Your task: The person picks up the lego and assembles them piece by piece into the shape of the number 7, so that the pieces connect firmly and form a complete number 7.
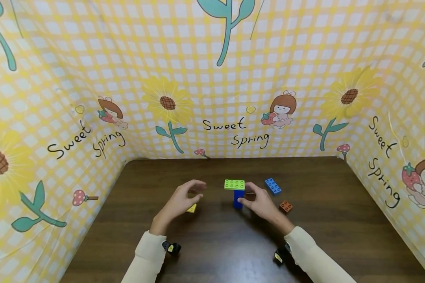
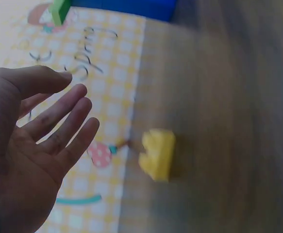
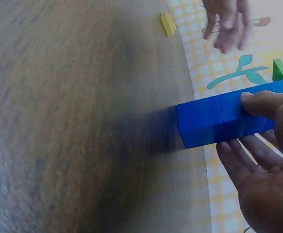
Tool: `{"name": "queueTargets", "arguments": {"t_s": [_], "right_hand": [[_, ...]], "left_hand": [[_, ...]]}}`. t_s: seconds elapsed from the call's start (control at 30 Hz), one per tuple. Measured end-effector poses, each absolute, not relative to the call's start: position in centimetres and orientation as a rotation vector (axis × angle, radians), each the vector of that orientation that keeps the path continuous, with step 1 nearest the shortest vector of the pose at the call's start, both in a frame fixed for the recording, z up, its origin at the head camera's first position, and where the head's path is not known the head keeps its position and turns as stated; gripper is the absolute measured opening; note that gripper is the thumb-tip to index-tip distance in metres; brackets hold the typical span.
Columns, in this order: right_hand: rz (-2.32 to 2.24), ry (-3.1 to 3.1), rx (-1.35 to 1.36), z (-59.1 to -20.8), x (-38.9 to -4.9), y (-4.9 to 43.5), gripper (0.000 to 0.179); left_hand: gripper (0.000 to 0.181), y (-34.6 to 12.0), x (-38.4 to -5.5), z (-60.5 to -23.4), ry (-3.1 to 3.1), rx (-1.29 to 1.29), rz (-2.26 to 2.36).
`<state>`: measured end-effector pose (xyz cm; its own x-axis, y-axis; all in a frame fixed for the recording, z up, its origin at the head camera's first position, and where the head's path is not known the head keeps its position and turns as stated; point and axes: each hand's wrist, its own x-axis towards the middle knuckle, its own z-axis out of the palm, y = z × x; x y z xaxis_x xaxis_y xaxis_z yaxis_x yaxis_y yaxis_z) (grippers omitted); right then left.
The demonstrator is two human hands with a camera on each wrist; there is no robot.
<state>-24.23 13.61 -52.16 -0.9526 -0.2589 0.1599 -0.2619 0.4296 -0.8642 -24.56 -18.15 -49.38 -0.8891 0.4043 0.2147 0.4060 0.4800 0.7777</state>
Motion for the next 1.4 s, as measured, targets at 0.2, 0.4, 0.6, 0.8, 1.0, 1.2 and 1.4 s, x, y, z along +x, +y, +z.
{"name": "queueTargets", "arguments": {"t_s": [0.2,0.4,0.6,0.8,1.0,1.2,1.4], "right_hand": [[1.6,-2.693,0.531,-51.9,-24.1,14.3,0.051],[1.551,-2.629,0.627,-51.2,-24.6,16.4,0.048],[1.304,-2.642,0.442,-50.6,-25.7,19.1,0.036],[0.963,-2.844,0.362,-50.9,-26.4,20.8,0.048],[0.8,-2.933,0.444,-52.0,-26.2,21.3,0.055],[0.772,-2.878,0.452,-52.6,-26.4,21.3,0.05],[0.79,-2.882,0.44,-52.7,-26.7,21.3,0.05]], "left_hand": [[0.033,-20.6,-23.7,-51.0,-2.808,-0.655,-1.312],[0.03,-22.2,-23.2,-52.3,-2.867,-0.62,-1.253],[0.031,-22.9,-23.0,-52.8,-2.908,-0.614,-1.224],[0.035,-22.9,-23.0,-53.1,-2.91,-0.681,-1.167],[0.028,-22.5,-23.0,-53.4,-2.889,-0.77,-1.084],[0.022,-22.2,-23.2,-53.2,-2.913,-0.735,-1.065],[0.021,-22.3,-23.2,-53.1,-2.892,-0.775,-1.021]]}}
